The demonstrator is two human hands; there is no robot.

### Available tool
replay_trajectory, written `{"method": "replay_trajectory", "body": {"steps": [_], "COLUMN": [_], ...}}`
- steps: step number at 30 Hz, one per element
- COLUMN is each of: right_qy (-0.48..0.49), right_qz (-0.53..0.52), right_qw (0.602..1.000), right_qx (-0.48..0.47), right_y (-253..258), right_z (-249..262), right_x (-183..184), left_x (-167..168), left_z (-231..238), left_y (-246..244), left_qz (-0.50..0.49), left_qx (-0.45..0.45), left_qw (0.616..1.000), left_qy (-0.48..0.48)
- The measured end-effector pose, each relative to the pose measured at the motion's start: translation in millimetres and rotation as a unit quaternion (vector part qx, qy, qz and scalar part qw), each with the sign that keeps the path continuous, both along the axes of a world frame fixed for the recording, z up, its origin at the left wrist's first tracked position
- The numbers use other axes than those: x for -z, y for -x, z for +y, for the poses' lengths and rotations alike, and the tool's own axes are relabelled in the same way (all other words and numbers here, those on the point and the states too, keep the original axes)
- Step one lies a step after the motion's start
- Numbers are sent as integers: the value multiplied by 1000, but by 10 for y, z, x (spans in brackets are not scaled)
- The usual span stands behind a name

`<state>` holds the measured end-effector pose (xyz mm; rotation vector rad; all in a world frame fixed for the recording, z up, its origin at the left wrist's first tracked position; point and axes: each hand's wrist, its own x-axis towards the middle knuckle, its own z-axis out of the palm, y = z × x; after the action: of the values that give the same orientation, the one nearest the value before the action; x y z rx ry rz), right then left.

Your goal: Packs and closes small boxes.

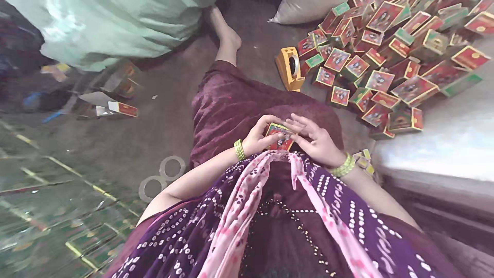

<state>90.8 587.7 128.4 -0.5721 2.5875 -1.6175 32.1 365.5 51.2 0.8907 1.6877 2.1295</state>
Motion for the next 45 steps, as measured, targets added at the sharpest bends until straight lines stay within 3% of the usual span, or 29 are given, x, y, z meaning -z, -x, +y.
{"method": "replay_trajectory", "body": {"steps": [4, 7, 9, 13, 17, 23, 30, 35, 40, 42, 45], "right_qy": [121, 38, -49, -215, -286, -197, -8, -79, -127, -223, -401], "right_qz": [-92, -110, -153, -234, -280, -287, -321, -342, -296, -263, -220], "right_qw": [981, 949, 926, 901, 883, 889, 872, 860, 883, 883, 837], "right_qx": [123, 293, 341, 294, 244, 298, 370, 371, 341, 320, 301], "right_y": [447, 1160, 1675, 2419, 2718, 2759, 2416, 2250, 2224, 2226, 2139], "right_z": [283, 635, 881, 1145, 1018, 984, 904, 849, 761, 756, 688], "right_x": [-72, 136, 368, 751, 780, 920, 658, 725, 767, 756, 732], "left_x": [-117, -93, -85, -55, -46, -18, -32, -51, -44, -41, -25], "left_z": [6, 4, 12, 28, 25, 25, 7, 19, 16, 20, 22], "left_y": [5, 47, 71, 142, 229, 319, 333, 302, 273, 266, 247], "left_qz": [-140, -140, -121, -98, -104, -116, -109, -116, -106, -112, -116], "left_qx": [-38, -73, -78, -91, -101, -91, -96, -106, -119, -128, -137], "left_qw": [989, 987, 989, 991, 989, 989, 989, 987, 987, 985, 983], "left_qy": [3, 21, 24, 17, 12, -5, 27, 31, 34, 28, 29]}}
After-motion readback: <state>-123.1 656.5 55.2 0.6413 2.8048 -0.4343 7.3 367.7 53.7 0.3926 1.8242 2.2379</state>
